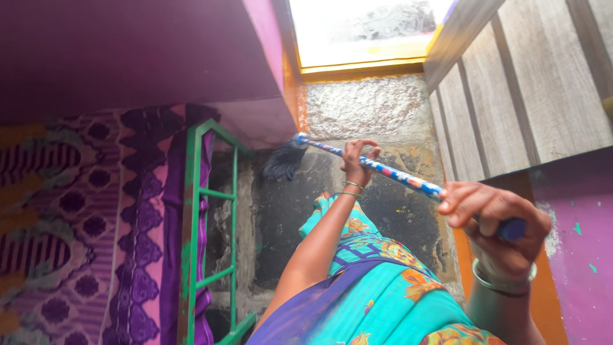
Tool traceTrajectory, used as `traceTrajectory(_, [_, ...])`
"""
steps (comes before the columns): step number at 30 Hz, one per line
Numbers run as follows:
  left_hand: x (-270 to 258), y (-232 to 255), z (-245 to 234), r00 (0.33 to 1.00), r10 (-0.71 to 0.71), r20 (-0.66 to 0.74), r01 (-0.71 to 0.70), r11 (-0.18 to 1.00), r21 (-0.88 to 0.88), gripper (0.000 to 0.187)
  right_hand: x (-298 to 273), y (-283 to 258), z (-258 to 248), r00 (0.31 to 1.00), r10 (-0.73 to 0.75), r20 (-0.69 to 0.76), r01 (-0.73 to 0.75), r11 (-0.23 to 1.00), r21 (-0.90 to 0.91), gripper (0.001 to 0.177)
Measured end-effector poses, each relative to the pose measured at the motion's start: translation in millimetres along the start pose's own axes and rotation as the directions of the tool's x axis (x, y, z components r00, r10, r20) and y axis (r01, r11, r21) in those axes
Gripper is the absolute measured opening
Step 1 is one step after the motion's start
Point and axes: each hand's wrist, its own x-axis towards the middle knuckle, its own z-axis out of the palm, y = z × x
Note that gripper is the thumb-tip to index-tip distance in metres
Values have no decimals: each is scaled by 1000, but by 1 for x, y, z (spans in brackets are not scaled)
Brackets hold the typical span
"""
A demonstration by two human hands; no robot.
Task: The person mops a dark stone-tiled floor using a blue and white patterned mop. They move the mop back and forth across the entrance area and into the room, cleaning around a green metal bed frame and near a purple wall.
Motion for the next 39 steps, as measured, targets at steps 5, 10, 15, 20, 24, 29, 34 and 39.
traceTrajectory(5, [22,17,71,962,67,263,-42,994,-101,26,14,2,-16,995,-26,-100,8,984,-180,22])
traceTrajectory(10, [34,12,148,802,199,564,-61,965,-254,31,58,27,-33,982,-56,-179,6,962,-272,22])
traceTrajectory(15, [55,-19,171,404,156,901,-203,976,-78,25,118,59,-36,997,-6,-83,-26,921,-388,11])
traceTrajectory(20, [118,-45,176,290,232,928,-274,950,-152,28,166,102,-28,988,140,-60,-152,884,-442,11])
traceTrajectory(24, [164,-24,153,255,317,913,-509,847,-152,31,204,123,-22,997,79,16,-62,882,-467,15])
traceTrajectory(29, [224,-12,128,422,417,805,-561,817,-129,29,238,137,-9,992,98,75,-46,856,-515,14])
traceTrajectory(34, [278,-30,123,643,450,620,-589,807,26,20,258,148,-15,994,74,81,-18,841,-541,19])
traceTrajectory(39, [322,-68,106,809,317,495,-494,823,280,18,279,181,-32,981,150,126,-67,861,-504,18])
